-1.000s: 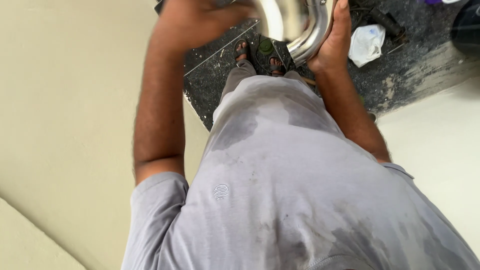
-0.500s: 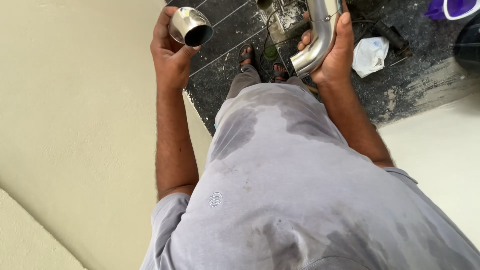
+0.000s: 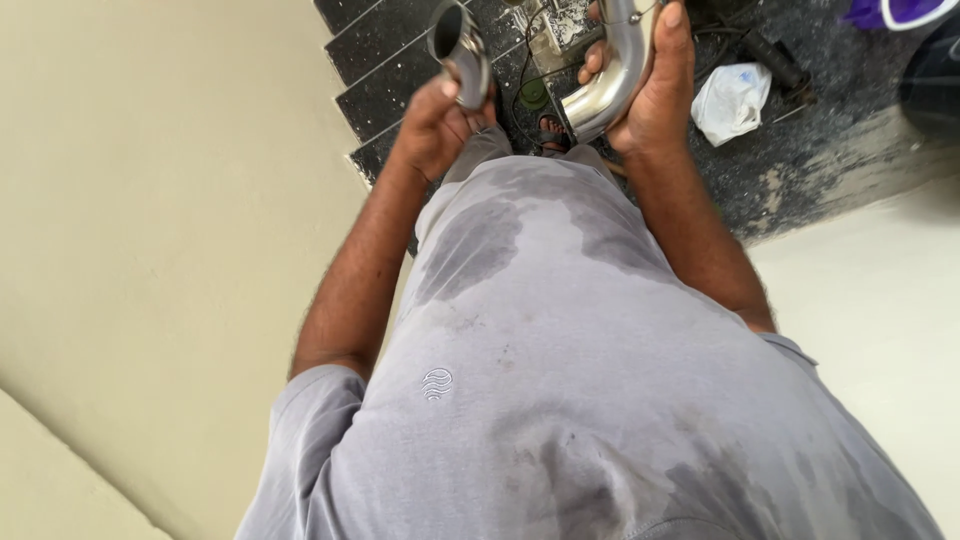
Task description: Fitting and aligning stainless steel handrail segments on a staircase.
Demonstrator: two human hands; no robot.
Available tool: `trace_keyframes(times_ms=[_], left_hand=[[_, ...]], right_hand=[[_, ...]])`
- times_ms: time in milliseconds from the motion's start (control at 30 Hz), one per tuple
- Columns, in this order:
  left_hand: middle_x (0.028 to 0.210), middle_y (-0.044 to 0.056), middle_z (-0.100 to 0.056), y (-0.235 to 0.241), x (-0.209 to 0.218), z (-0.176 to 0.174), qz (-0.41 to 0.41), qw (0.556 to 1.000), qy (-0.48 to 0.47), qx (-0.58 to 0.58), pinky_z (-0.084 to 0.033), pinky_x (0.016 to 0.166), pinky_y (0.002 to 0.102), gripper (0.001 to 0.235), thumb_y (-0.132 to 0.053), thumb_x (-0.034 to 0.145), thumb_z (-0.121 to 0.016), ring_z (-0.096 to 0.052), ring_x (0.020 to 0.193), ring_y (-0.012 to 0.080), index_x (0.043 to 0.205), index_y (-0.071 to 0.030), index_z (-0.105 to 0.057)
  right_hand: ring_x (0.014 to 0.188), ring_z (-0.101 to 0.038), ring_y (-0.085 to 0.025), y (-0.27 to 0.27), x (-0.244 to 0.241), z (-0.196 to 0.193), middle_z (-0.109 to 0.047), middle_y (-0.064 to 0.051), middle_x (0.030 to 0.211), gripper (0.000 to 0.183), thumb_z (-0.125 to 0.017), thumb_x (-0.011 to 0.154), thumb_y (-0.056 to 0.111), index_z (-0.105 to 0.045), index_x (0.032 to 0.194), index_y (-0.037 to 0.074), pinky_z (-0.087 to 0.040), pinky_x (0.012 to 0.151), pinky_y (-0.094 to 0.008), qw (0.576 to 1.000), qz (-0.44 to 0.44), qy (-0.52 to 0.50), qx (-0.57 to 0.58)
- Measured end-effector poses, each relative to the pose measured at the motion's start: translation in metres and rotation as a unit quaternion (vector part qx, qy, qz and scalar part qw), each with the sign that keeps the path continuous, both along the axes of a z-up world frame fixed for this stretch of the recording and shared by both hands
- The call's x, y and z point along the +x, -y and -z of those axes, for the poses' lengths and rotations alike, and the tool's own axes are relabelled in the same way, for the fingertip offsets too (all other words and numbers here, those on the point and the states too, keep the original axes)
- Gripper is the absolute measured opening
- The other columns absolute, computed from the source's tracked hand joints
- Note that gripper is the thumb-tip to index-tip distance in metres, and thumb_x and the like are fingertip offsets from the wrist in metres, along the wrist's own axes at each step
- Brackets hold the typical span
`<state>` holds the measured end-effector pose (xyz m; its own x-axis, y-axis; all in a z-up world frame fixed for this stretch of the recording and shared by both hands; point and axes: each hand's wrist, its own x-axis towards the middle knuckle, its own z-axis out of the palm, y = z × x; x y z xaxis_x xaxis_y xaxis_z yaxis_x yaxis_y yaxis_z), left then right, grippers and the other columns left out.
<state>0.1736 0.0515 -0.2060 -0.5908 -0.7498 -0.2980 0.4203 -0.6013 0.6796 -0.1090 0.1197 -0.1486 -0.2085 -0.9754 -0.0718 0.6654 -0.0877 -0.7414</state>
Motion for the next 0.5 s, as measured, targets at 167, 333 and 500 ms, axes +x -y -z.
trace_keyframes(times_ms=[167, 333, 500], left_hand=[[0.117, 0.020, -0.069, -0.019, -0.005, 0.014, 0.038, 0.997, 0.007, 0.066, -0.061, 0.096, 0.045, 0.064, -0.045, 0.093, -0.077, -0.070, 0.108, 0.0270, 0.135, 0.000, -0.055], [0.117, 0.019, -0.072, -0.018, 0.000, 0.005, 0.016, 0.998, 0.042, 0.047, -0.063, 0.095, 0.046, 0.065, -0.048, 0.091, -0.072, -0.074, 0.102, 0.0272, 0.134, -0.003, -0.055], [0.122, 0.021, -0.071, -0.014, -0.011, -0.004, 0.032, 0.999, 0.027, 0.032, -0.062, 0.100, 0.048, 0.061, -0.042, 0.094, -0.071, -0.074, 0.109, 0.0298, 0.136, -0.002, -0.053]], right_hand=[[0.079, -0.070, -0.020, 0.005, -0.002, 0.012, -0.068, -0.022, 0.122, 0.072, -0.061, 0.104, 0.062, -0.054, 0.140, 0.000, -0.065, 0.065, -0.037, 0.999, 0.017, -0.021, 0.034], [0.077, -0.070, -0.019, 0.014, 0.002, 0.013, -0.069, -0.019, 0.120, 0.075, -0.063, 0.099, 0.062, -0.054, 0.142, 0.001, -0.065, 0.063, -0.036, 0.999, -0.002, 0.006, 0.038], [0.078, -0.069, -0.019, 0.016, -0.008, 0.005, -0.069, -0.017, 0.115, 0.074, -0.062, 0.101, 0.061, -0.055, 0.141, 0.000, -0.064, 0.064, -0.036, 0.999, 0.024, 0.012, 0.039]])
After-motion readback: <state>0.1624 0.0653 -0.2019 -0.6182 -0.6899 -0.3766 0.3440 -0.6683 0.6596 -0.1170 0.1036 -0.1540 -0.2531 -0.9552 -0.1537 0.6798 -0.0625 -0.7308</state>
